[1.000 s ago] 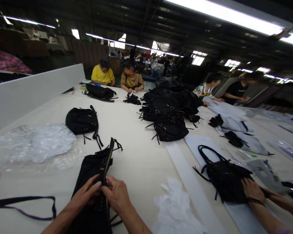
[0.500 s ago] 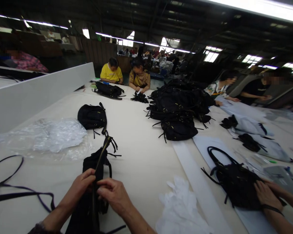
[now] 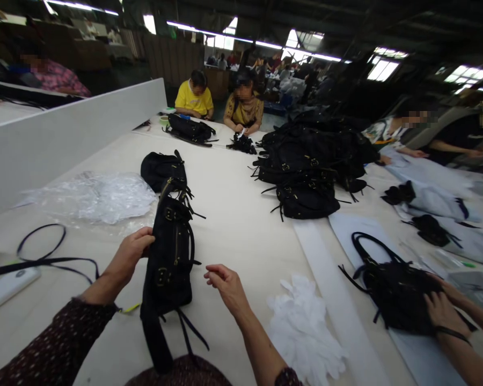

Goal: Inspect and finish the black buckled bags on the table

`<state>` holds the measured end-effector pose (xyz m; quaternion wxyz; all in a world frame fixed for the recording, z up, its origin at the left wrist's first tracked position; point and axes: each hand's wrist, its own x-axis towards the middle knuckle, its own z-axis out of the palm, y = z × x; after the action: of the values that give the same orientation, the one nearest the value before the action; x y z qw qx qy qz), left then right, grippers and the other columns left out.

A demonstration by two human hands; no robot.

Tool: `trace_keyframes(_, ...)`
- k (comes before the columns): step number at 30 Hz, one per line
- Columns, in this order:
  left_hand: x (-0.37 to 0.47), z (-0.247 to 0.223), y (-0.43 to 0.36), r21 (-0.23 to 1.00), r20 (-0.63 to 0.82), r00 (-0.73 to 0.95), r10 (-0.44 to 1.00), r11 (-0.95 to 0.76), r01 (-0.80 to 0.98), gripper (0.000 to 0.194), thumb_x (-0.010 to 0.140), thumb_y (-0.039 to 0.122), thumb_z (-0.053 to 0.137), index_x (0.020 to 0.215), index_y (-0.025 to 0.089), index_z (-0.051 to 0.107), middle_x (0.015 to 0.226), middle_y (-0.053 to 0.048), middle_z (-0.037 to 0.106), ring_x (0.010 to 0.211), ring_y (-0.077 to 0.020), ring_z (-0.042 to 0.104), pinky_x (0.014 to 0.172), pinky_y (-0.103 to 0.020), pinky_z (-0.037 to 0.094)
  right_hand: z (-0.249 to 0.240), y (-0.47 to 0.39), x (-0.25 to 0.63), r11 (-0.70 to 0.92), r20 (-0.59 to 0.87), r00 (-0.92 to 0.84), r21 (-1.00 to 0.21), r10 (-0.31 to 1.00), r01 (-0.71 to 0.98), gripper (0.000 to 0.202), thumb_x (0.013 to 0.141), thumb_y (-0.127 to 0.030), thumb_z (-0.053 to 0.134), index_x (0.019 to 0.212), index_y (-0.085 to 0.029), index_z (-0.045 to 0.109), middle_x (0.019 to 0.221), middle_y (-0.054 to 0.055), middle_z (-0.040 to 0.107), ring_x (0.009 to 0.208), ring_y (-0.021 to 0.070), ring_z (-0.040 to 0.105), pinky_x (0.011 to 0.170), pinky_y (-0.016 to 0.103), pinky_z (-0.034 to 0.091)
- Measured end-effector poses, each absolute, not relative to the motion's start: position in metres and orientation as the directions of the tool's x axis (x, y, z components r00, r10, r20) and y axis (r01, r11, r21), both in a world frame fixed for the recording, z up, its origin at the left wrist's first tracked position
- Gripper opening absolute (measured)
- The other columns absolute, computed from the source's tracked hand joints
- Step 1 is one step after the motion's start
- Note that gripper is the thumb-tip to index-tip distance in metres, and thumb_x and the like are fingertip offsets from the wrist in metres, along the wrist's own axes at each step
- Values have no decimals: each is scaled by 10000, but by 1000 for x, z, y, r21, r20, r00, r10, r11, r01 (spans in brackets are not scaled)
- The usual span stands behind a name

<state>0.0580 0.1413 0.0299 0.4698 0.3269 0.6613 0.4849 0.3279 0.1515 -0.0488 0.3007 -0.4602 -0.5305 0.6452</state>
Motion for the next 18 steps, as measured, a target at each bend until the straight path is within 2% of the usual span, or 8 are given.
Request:
trace_keyframes(8, 53, 30, 143, 954, -290, -410, 865, 296, -51, 191, 667, 314, 621, 798, 174, 619, 654, 35, 588, 579, -104, 534, 549, -208, 471, -61, 136, 332, -337, -348, -405, -936, 846, 101, 296, 748, -335, 624, 984, -169, 694, 865, 52, 725, 711, 151, 640, 758, 320, 498)
trace_keyframes(13, 52, 30, 138, 952, -302, -473, 828, 284, -112, 211, 646, 319, 644, 801, 188, 591, 697, 42, 593, 610, -105, 559, 561, -205, 477, -56, 132, 332, -347, -356, -418, -933, 836, 98, 301, 773, -350, 608, 996, -165, 692, 882, 64, 729, 717, 152, 644, 734, 306, 480)
trace_keyframes(18, 50, 37, 133, 950, -257, -390, 884, 306, 69, 174, 718, 343, 583, 801, 190, 580, 697, 40, 598, 650, -133, 571, 609, -240, 488, -66, 134, 336, -322, -338, -428, -940, 838, 112, 299, 768, -344, 615, 995, -167, 694, 863, 62, 732, 708, 160, 642, 705, 305, 481)
